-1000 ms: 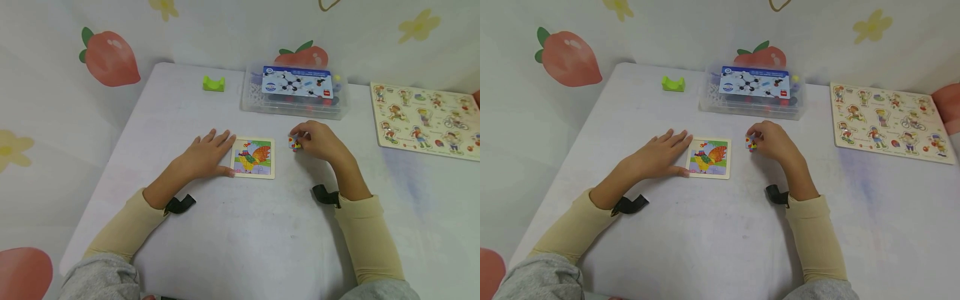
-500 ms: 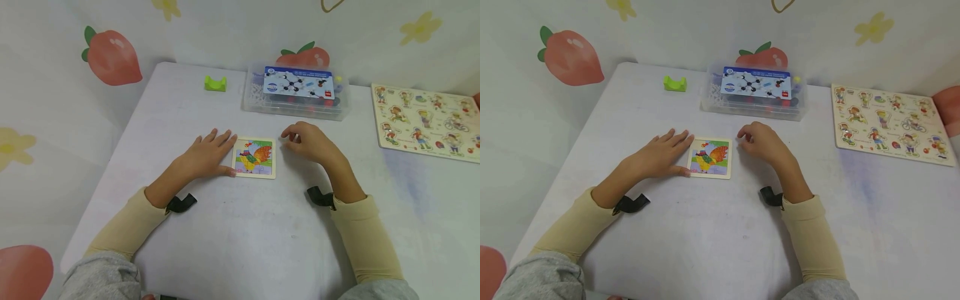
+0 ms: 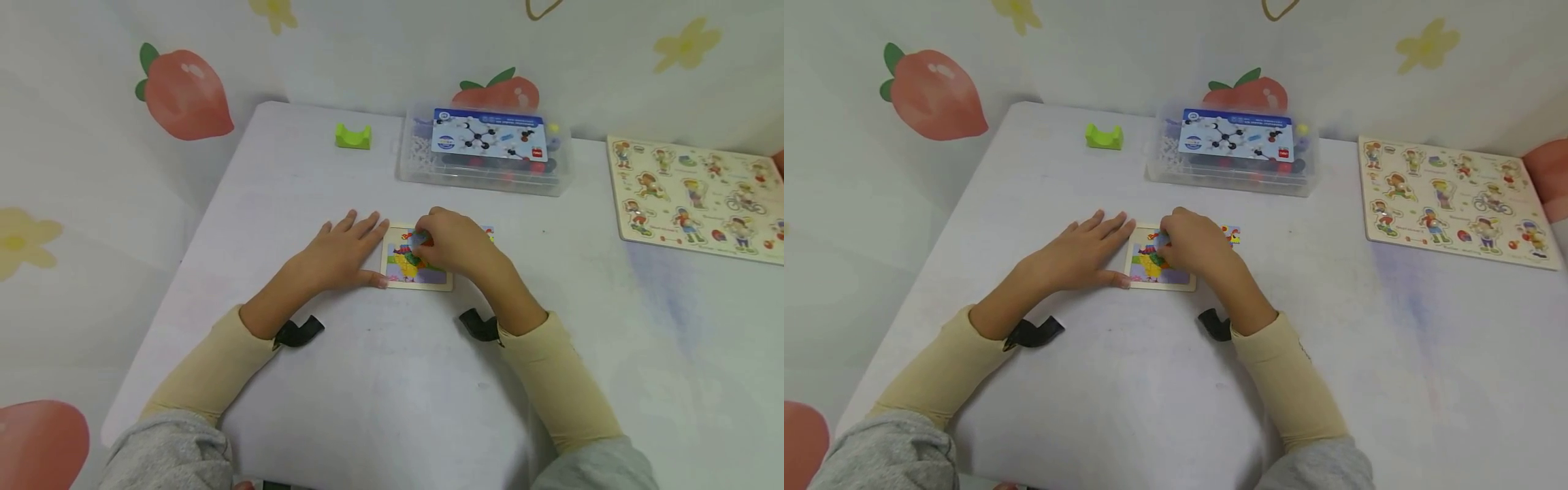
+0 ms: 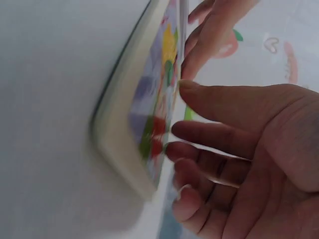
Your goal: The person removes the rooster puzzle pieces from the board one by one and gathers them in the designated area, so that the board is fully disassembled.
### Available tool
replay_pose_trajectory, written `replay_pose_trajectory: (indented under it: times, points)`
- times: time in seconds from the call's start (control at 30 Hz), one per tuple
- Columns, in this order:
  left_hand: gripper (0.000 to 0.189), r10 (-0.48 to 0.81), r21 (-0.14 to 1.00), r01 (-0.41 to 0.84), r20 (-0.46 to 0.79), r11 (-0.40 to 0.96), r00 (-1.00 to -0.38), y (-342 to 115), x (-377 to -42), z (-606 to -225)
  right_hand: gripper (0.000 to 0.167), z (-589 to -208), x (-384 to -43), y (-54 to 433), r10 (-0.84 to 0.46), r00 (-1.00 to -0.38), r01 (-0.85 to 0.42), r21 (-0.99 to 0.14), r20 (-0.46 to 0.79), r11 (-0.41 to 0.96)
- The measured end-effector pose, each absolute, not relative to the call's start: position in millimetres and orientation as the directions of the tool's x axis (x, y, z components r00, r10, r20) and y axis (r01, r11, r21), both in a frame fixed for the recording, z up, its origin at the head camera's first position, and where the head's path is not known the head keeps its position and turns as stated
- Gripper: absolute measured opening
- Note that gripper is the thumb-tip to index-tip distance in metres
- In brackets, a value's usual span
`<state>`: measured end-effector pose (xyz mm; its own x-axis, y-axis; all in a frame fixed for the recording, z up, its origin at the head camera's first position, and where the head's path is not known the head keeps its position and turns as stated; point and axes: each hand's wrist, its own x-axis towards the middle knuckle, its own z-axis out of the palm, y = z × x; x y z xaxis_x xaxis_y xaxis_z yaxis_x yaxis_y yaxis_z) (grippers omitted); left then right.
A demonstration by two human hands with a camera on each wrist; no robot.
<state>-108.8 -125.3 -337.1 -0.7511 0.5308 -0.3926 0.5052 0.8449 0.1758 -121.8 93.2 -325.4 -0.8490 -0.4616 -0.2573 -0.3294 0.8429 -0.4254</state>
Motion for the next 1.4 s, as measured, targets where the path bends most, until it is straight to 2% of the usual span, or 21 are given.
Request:
replay_pose_trajectory:
  times: [0.13,0.6,0.87,1.03,1.4]
  points:
    - [0.104,0.532,0.18,0.505,-0.398,0.844,-0.748,-123.7,-108.6,-335.5,0.04,-322.4,-119.7,88.9,-0.446,-0.852,-0.336,-0.368,-0.274,0.867]
    - [0.104,0.525,0.172,0.502,-0.404,0.848,-0.749,-122.3,-108.4,-334.7,0.042,-317.8,-114.3,88.7,-0.433,-0.847,-0.331,-0.331,-0.308,0.884]
    - [0.104,0.521,0.166,0.5,-0.407,0.85,-0.75,-121.2,-109.0,-335.8,0.044,-318.1,-117.2,94.0,-0.449,-0.843,-0.317,-0.402,-0.297,0.859]
    - [0.104,0.522,0.166,0.501,-0.408,0.849,-0.749,-122.1,-109.2,-336.2,0.038,-322.1,-121.2,93.2,-0.45,-0.853,-0.321,-0.414,-0.263,0.851]
    - [0.105,0.513,0.167,0.49,-0.41,0.855,-0.754,-121.9,-108.8,-335.9,0.041,-328.1,-123.3,93.0,-0.445,-0.862,-0.305,-0.452,-0.243,0.838]
